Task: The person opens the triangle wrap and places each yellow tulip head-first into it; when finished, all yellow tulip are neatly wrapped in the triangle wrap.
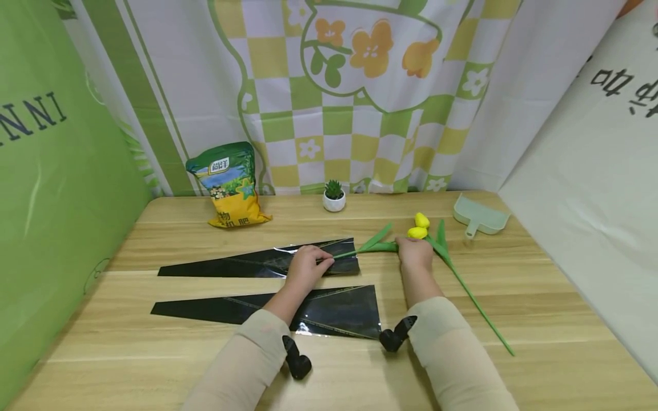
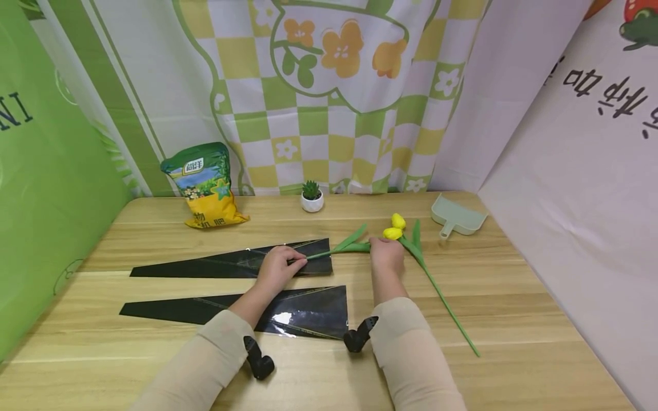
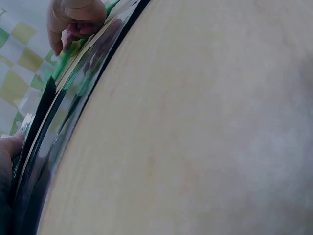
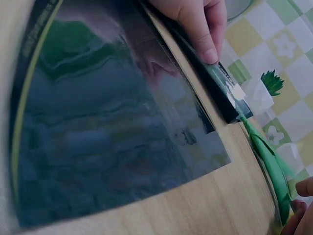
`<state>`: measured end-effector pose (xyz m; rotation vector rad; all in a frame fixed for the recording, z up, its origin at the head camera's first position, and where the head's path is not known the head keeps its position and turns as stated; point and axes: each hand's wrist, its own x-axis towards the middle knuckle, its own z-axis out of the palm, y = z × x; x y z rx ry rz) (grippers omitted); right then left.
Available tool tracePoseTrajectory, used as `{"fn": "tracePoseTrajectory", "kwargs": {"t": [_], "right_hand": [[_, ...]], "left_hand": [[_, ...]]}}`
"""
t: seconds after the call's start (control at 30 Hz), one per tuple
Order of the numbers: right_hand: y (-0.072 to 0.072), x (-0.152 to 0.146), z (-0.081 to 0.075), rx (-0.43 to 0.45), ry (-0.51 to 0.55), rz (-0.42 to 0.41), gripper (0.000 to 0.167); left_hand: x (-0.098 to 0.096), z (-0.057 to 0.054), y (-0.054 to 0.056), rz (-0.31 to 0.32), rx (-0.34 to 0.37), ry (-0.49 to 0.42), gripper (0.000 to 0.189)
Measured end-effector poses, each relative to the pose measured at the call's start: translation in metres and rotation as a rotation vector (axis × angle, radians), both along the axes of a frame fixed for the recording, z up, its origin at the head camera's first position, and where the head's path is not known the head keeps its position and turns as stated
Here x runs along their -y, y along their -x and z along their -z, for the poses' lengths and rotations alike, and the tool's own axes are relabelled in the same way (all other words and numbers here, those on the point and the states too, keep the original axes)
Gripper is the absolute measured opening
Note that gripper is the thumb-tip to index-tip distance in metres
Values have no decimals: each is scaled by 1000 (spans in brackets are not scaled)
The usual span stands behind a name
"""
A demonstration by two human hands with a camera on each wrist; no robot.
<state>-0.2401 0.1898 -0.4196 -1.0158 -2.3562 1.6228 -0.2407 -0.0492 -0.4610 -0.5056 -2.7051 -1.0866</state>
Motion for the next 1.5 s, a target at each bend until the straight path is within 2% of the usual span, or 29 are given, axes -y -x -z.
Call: {"fn": "tracePoseTrajectory", "kwargs": {"t": [0.17,0.43,0.63,0.77,0.9,1.07,1.23,1.37,1.5], "right_hand": [[0,0,-3,22,2,14,47],[5,-2,-3,108,-88,-71,68],[6,0,-3,122,-90,-71,67],[6,1,-3,95,-64,-50,57],[6,2,-1,50,-22,-13,46],[5,5,-2,9,107,59,51],[5,8,-3,-76,250,115,51],[4,11,-4,-167,322,125,47],[2,12,-3,-198,370,112,37]], "left_hand": [[0,0,0,-3,3,7,15],[0,1,2,0,-6,9,15],[-2,1,1,1,2,8,15],[-2,1,1,6,6,7,15],[-1,0,0,3,8,5,15],[0,0,-1,-6,-12,-7,15],[0,2,-1,-18,-57,-71,13],[0,2,-1,-22,-83,-88,13],[0,0,-1,-30,-78,-90,13]]}}
